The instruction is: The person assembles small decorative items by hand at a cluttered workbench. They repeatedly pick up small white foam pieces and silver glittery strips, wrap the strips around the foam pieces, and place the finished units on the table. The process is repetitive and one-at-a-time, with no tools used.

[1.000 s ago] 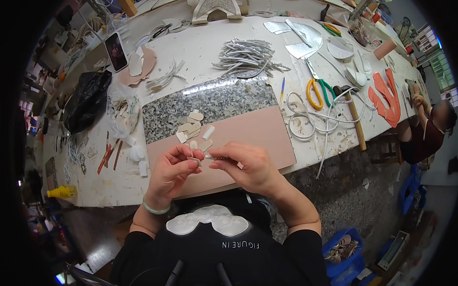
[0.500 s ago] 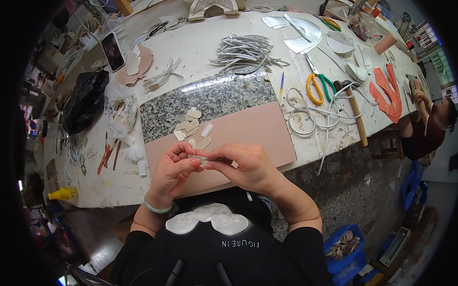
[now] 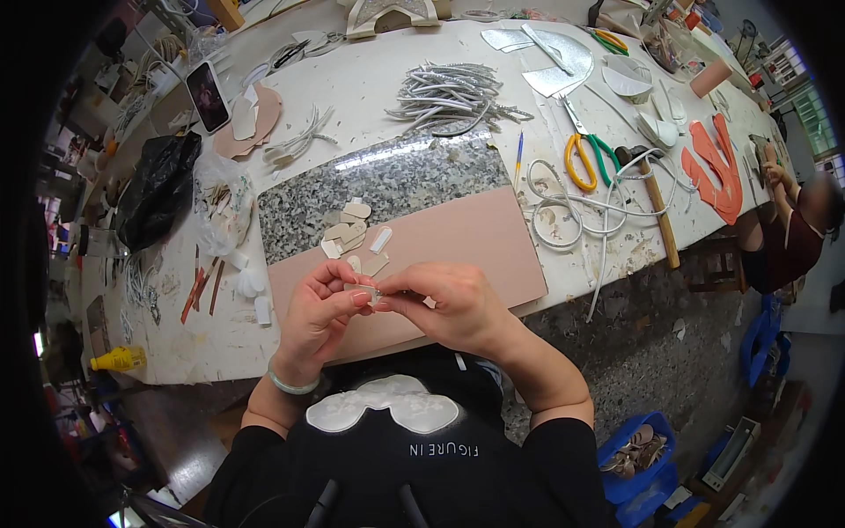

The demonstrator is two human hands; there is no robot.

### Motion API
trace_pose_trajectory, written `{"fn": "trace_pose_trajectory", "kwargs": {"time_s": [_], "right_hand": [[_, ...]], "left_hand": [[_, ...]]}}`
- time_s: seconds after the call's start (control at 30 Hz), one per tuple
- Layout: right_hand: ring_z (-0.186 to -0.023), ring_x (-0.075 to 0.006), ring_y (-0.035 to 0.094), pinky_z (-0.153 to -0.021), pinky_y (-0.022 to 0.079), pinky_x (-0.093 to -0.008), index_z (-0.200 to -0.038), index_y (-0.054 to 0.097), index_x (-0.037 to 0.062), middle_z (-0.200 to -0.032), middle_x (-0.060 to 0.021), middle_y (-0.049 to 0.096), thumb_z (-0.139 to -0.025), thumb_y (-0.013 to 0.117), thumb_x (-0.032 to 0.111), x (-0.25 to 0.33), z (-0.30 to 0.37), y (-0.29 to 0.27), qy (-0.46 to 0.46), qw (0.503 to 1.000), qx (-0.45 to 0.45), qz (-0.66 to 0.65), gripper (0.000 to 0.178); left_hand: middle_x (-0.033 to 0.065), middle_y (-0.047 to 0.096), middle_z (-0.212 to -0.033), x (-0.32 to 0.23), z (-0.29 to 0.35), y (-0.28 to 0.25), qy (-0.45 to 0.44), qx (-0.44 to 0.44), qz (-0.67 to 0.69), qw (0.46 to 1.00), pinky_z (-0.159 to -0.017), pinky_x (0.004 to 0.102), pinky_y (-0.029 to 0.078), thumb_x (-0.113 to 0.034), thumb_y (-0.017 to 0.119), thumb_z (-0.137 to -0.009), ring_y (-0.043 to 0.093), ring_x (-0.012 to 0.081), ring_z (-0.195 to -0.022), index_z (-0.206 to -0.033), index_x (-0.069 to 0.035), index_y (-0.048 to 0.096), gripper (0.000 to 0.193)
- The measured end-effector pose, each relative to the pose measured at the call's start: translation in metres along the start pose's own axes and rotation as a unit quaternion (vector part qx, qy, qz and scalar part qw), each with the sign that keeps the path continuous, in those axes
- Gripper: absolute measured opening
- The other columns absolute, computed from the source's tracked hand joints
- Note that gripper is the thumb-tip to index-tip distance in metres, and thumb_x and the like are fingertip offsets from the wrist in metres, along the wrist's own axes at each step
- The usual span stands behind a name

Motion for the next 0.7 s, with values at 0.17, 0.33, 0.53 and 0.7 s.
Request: {"fn": "trace_pose_trajectory", "kwargs": {"time_s": [0.17, 0.33, 0.53, 0.7], "right_hand": [[-0.073, -0.0175, 0.068, -0.065, 0.053, -0.0277, -0.092, 0.07, 0.0014, -0.082, -0.0081, 0.07, -0.073, 0.078, 0.004, 0.001, 0.0, -0.001, 0.068, 0.997, 0.026, -0.022, 0.021], [-0.068, -0.022, 0.066, -0.06, 0.051, -0.0327, -0.091, 0.068, 0.0034, -0.076, -0.0092, 0.067, -0.08, 0.074, 0.016, -0.009, 0.004, 0.003, 0.034, 0.998, 0.043, 0.017, 0.018], [-0.061, -0.0209, 0.062, -0.055, 0.048, -0.0322, -0.082, 0.065, 0.0019, -0.073, -0.0091, 0.064, -0.082, 0.071, 0.012, -0.009, 0.009, -0.003, 0.029, 0.999, 0.042, 0.018, 0.012], [-0.059, -0.0143, 0.058, -0.054, 0.046, -0.027, -0.08, 0.064, -0.0002, -0.07, -0.0074, 0.062, -0.082, 0.068, 0.004, -0.005, 0.018, -0.043, 0.083, 0.993, -0.053, -0.068, 0.006]], "left_hand": [[0.0119, 0.067, -0.099, 0.0, 0.001, 0.0, 0.039, -0.022, -0.047, 0.998, -0.078, 0.0257, 0.053, 0.004, 0.065, -0.085, 0.064, 0.0143, -0.089, -0.1, -0.001, 0.056, 0.018], [0.012, 0.066, -0.102, 0.001, 0.002, 0.006, 0.08, -0.029, -0.149, 0.985, -0.079, 0.0234, 0.053, 0.003, 0.065, -0.085, 0.064, 0.0131, -0.091, -0.103, 0.001, 0.055, 0.021], [0.0106, 0.065, -0.106, -0.002, 0.001, 0.013, 0.08, -0.023, -0.158, 0.984, -0.078, 0.0246, 0.052, -0.001, 0.065, -0.087, 0.063, 0.0134, -0.091, -0.113, 0.002, 0.053, 0.03], [0.0061, 0.066, -0.107, -0.009, -0.012, 0.012, 0.097, -0.052, -0.398, 0.911, -0.079, 0.0278, 0.05, -0.007, 0.065, -0.088, 0.06, 0.0159, -0.093, -0.112, -0.002, 0.061, 0.024]]}}
Point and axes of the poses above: each hand's wrist, its own z-axis away from the middle knuckle, its own y-axis out of the palm, x = y × z, the point moved 5 cm from there along -z, towards the middle knuckle
